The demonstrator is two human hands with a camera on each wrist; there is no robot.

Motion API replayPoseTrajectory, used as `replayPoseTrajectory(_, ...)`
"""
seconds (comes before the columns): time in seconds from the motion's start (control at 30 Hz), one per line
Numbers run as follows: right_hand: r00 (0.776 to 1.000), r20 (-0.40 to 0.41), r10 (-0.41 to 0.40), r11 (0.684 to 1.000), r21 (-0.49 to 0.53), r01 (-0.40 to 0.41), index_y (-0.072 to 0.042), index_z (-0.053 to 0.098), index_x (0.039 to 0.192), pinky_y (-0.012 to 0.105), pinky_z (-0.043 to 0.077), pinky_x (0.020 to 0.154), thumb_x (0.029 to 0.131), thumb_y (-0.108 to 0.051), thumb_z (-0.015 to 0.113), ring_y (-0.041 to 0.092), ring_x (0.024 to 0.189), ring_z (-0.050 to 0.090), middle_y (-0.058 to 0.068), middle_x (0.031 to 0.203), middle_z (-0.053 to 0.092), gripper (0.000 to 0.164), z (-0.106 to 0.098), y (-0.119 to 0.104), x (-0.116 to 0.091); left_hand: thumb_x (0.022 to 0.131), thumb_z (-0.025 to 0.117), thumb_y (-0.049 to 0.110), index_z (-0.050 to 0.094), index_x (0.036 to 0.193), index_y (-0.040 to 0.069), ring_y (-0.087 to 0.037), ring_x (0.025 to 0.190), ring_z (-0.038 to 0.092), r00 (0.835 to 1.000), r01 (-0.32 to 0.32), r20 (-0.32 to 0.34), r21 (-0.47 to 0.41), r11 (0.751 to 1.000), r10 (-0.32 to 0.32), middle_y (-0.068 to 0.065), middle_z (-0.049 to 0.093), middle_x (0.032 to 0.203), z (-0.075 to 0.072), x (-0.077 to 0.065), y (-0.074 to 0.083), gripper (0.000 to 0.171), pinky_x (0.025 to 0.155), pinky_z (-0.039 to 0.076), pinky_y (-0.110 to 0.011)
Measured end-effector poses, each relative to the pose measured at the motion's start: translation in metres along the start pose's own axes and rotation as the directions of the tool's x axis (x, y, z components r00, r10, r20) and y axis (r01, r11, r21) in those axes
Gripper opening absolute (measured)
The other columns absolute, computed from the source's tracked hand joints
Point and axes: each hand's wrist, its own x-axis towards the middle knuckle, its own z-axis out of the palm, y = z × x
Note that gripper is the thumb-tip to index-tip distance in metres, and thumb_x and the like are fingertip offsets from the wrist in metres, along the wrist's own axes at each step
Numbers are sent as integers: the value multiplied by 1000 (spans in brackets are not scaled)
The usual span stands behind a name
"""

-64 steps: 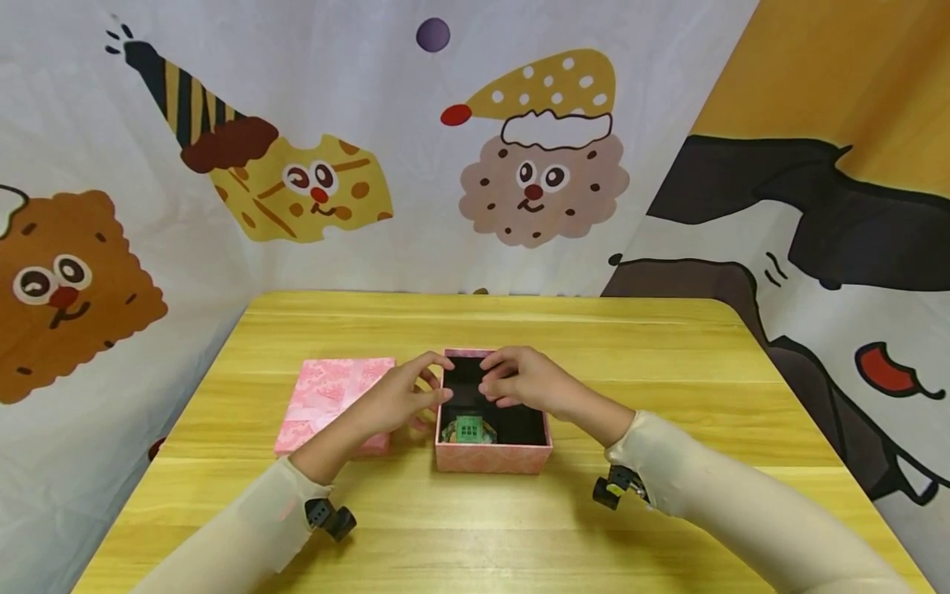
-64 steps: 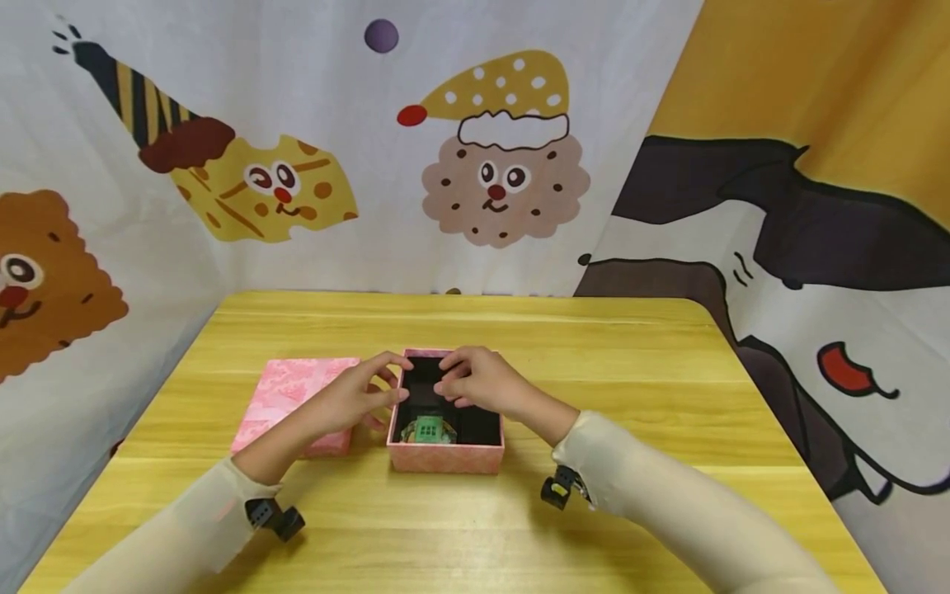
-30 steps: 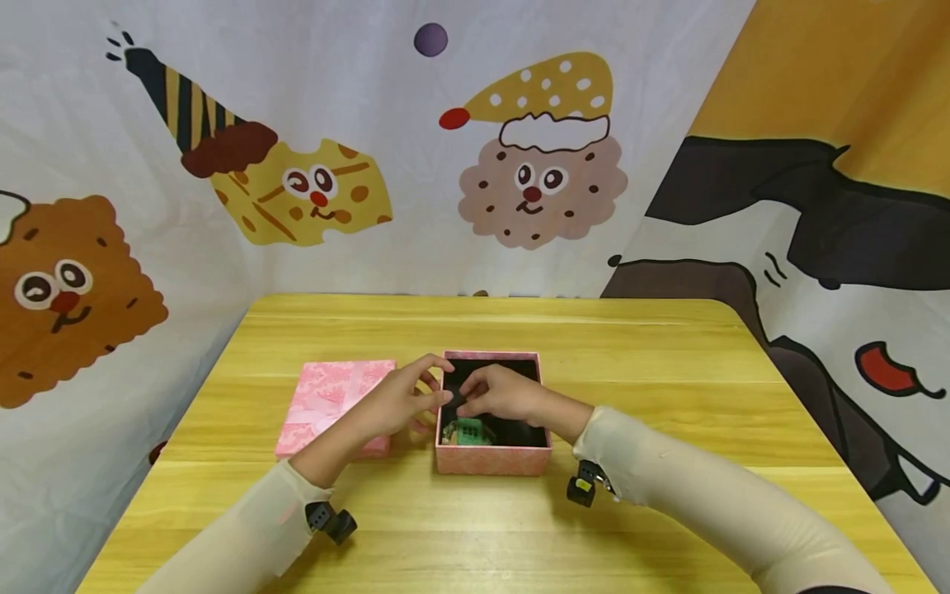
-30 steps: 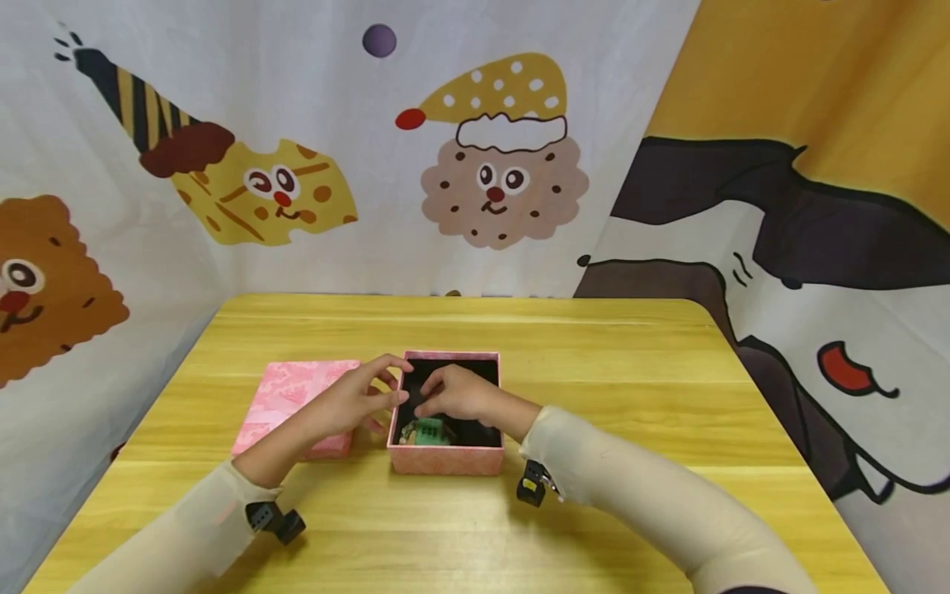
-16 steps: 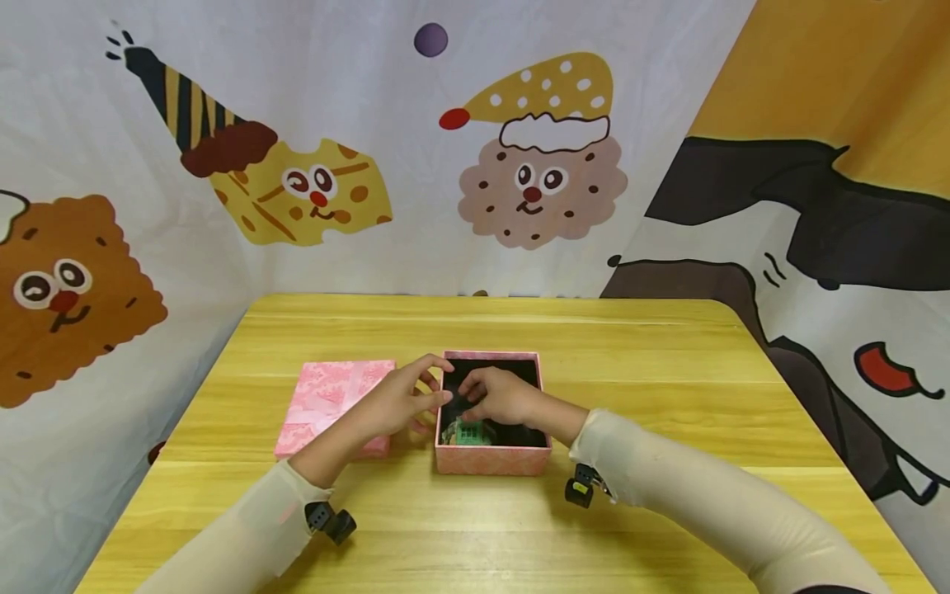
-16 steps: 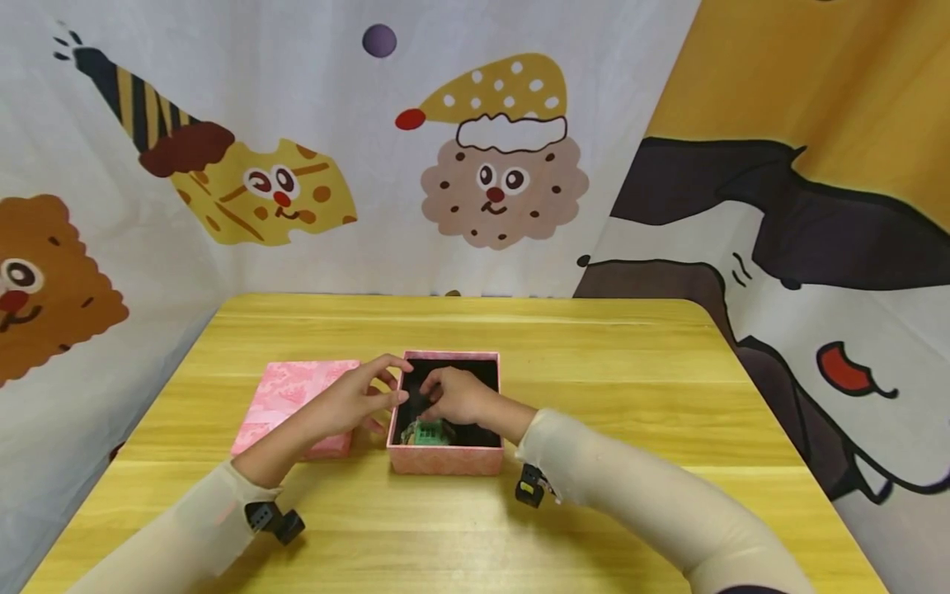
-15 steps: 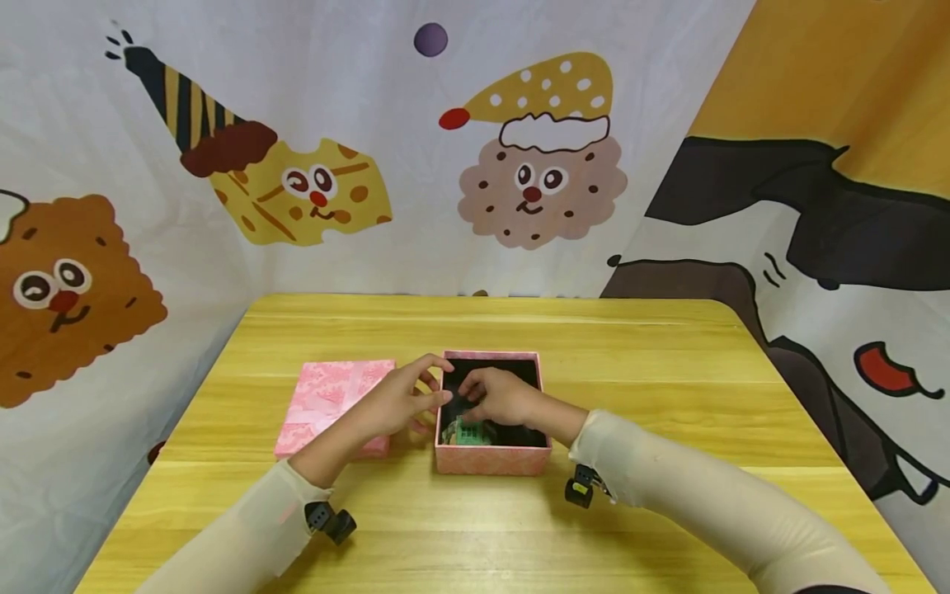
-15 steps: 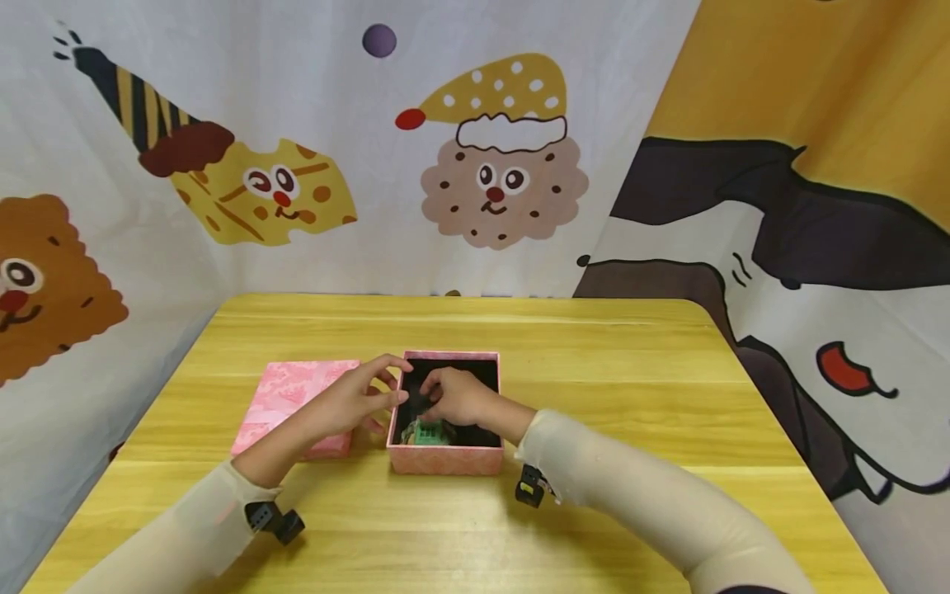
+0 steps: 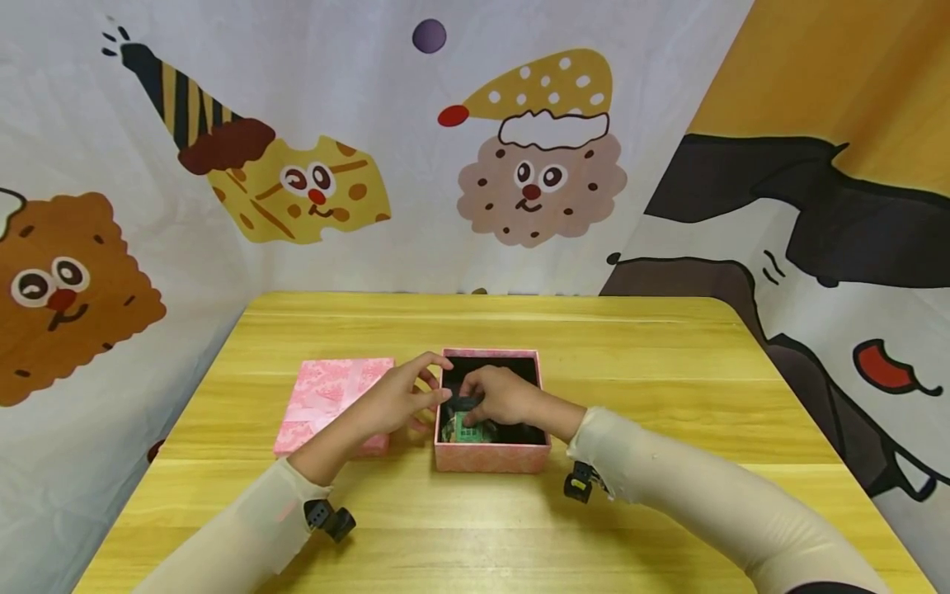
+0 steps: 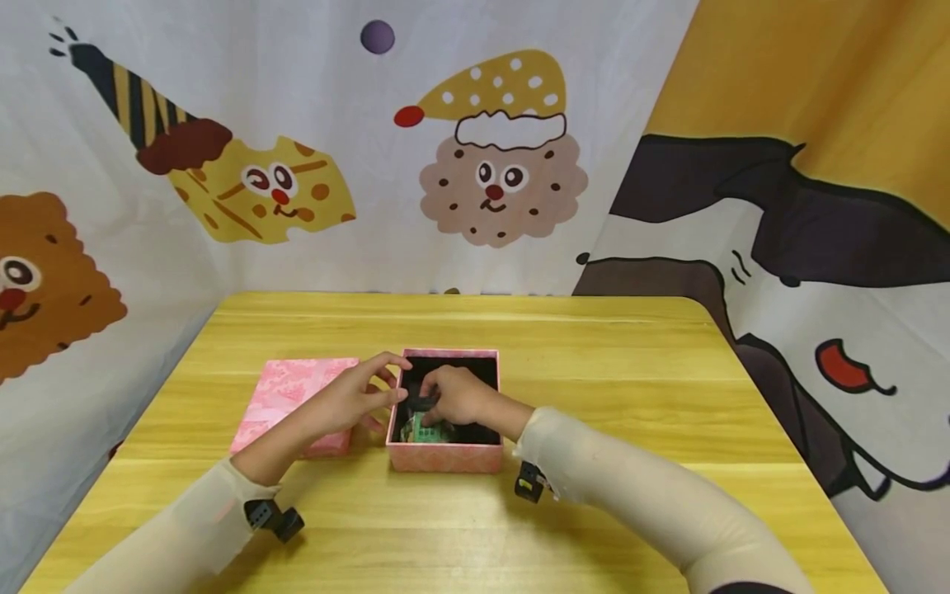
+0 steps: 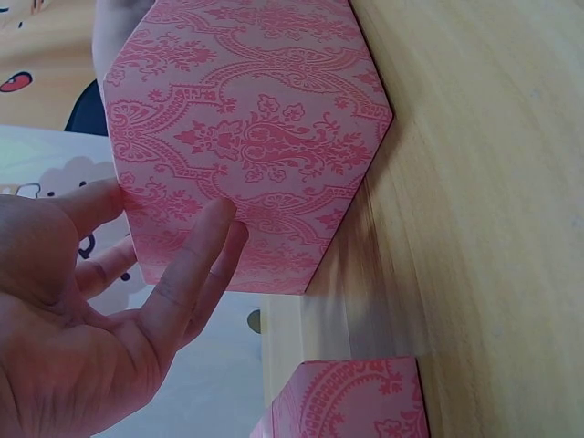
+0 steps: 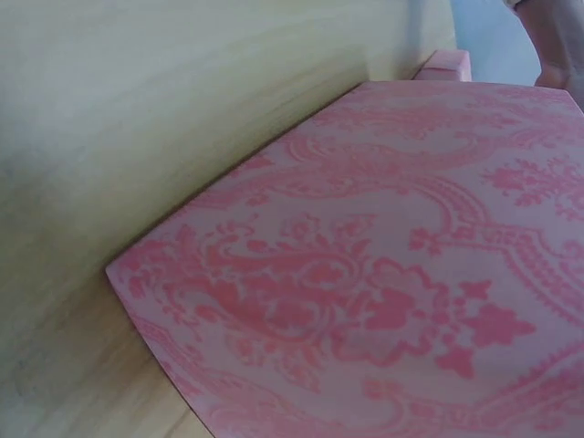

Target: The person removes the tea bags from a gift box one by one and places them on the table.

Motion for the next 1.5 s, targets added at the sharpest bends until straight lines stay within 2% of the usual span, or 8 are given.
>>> replayPoseTrajectory(0.17,1000,-8,-25,999,30,25,-13,74,93,25,49,59,85,-16,87,12,60,59,-3,72,66,15,-7,-2,-1,104,64,15,49,143,9,-35,90,70,1000,7,-1,10,1000,-7,-19,55,114,0,0,0,43,63,64,-50)
replayPoseTrajectory(0.23,999,-19,-39,999,33,40,-12,74,92,23,46,56,86,-15,85,11,57,58,-3,68,64,13,-9,-2,-2,104,64,15,49,143,9,-34,89,70,1000,8,0,13,1000,-8,-19,55,114,0,0,1,43,63,65,-49)
replayPoseTrajectory(0.53,988,-72,-136,989,-72,130,-15,74,88,28,45,68,87,-15,85,13,74,54,-7,78,63,11,-8,-3,-6,104,64,16,49,143,10,-33,88,70,1000,6,1,16,1000,-6,-19,55,114,0,-1,0,42,63,64,-51)
replayPoseTrajectory(0.7,992,-5,-124,991,42,124,-16,72,91,27,46,65,90,-14,82,11,67,54,-6,75,61,10,-8,-1,-8,104,63,15,50,143,10,-36,90,70,1000,5,-5,19,1000,-5,-19,55,115,0,-1,1,41,63,64,-50)
replayPoseTrajectory(1.03,976,211,-53,934,357,-27,-6,71,100,25,46,57,95,-5,73,12,63,47,0,83,58,6,-6,5,-10,104,64,16,49,144,9,-24,85,69,1000,-4,-2,16,1000,4,-19,55,115,0,-1,1,42,63,64,-51)
replayPoseTrajectory(1.17,971,238,4,893,436,-111,-5,72,106,26,49,53,94,-6,74,12,57,41,2,88,59,12,-8,4,-9,104,64,15,49,143,9,-29,87,70,1000,-3,-1,17,1000,3,-19,55,115,1,0,0,42,63,64,-51)
replayPoseTrajectory(1.4,978,198,68,886,438,-151,-5,71,113,35,62,64,94,-11,76,16,80,61,8,101,64,20,-24,0,-10,104,64,15,50,143,10,-25,85,70,1000,10,-2,12,1000,-10,-20,55,115,1,0,0,42,63,65,-50)
replayPoseTrajectory(1.5,978,189,82,874,458,-162,-3,68,119,36,62,65,95,-10,74,17,80,61,11,104,66,25,-33,0,-11,104,64,15,50,143,10,-24,84,70,1000,13,-4,11,1000,-13,-20,55,115,1,0,0,42,64,65,-50)
